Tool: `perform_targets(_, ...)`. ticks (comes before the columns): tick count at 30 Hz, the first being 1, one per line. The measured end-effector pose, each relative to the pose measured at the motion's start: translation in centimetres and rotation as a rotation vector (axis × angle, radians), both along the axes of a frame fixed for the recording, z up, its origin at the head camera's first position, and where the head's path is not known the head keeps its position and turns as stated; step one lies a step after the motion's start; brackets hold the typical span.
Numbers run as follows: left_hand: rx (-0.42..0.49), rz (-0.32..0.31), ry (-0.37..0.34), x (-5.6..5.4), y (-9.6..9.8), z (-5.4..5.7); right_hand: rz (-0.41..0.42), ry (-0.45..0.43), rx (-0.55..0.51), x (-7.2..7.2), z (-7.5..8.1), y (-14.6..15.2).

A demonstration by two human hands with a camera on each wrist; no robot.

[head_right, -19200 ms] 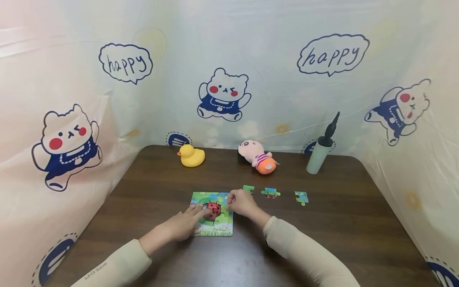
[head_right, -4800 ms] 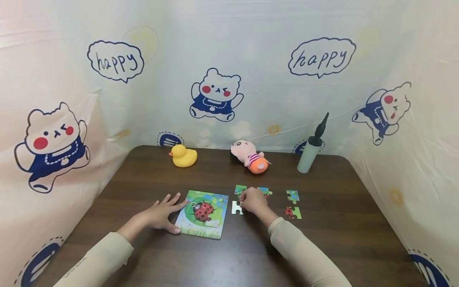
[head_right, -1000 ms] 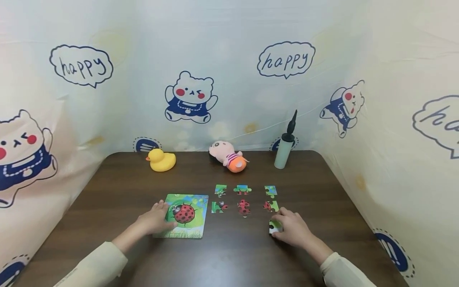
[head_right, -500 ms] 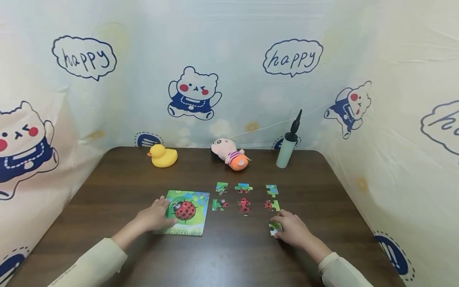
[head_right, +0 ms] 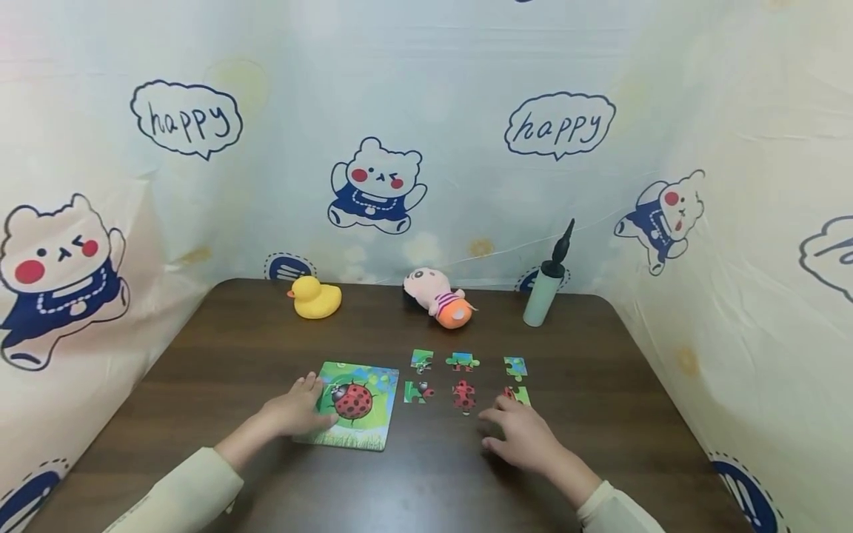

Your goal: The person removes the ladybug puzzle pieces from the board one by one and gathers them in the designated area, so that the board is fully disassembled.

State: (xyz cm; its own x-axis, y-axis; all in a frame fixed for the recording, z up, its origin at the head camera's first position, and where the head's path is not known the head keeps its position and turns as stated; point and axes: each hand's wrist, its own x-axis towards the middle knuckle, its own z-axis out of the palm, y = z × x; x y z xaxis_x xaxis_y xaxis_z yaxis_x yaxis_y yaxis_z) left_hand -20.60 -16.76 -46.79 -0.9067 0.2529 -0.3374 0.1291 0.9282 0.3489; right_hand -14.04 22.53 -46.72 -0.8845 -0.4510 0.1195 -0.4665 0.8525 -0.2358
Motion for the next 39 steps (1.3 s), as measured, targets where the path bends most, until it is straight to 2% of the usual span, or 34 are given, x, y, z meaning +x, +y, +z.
perform_targets(4, -0.048, -0.031, 0.034, 0.2, -1.1, -0.1, 0.071, 0.064, -0.023, -1.1, 0.0, -3.2)
perform_targets(10, -0.136, -0.063, 0.085, 0.2, -1.9, -0.2, 0.172, 0.072, -0.009, -2.3, -0.7, -8.2)
perform_targets(17, -0.161, -0.072, 0.090, -0.2, -2.0, -0.5, 0.121, 0.145, 0.019, -3.8, -1.5, -14.2)
perform_targets(21, -0.148, -0.069, 0.092, 0.1, -2.2, -0.6, 0.110, 0.166, 0.061, -4.6, -2.0, -17.7)
perform_targets(24, -0.153, -0.069, 0.106, 0.3, -2.2, -0.7, 0.116, 0.173, 0.050, -5.0, -2.3, -19.9)
perform_targets(27, -0.171, -0.074, 0.123, 0.4, -1.8, -0.7, 0.102, 0.159, 0.056, -5.1, -2.5, -21.3)
perform_targets(33, -0.192, -0.072, 0.131, 0.3, -1.6, -0.6, 0.061, 0.059, 0.077, -5.5, -2.6, -22.3)
perform_targets(39, -0.151, -0.078, 0.086, 0.0, -2.5, -0.5, 0.127, 0.060, 0.044, -5.2, -2.2, -22.4)
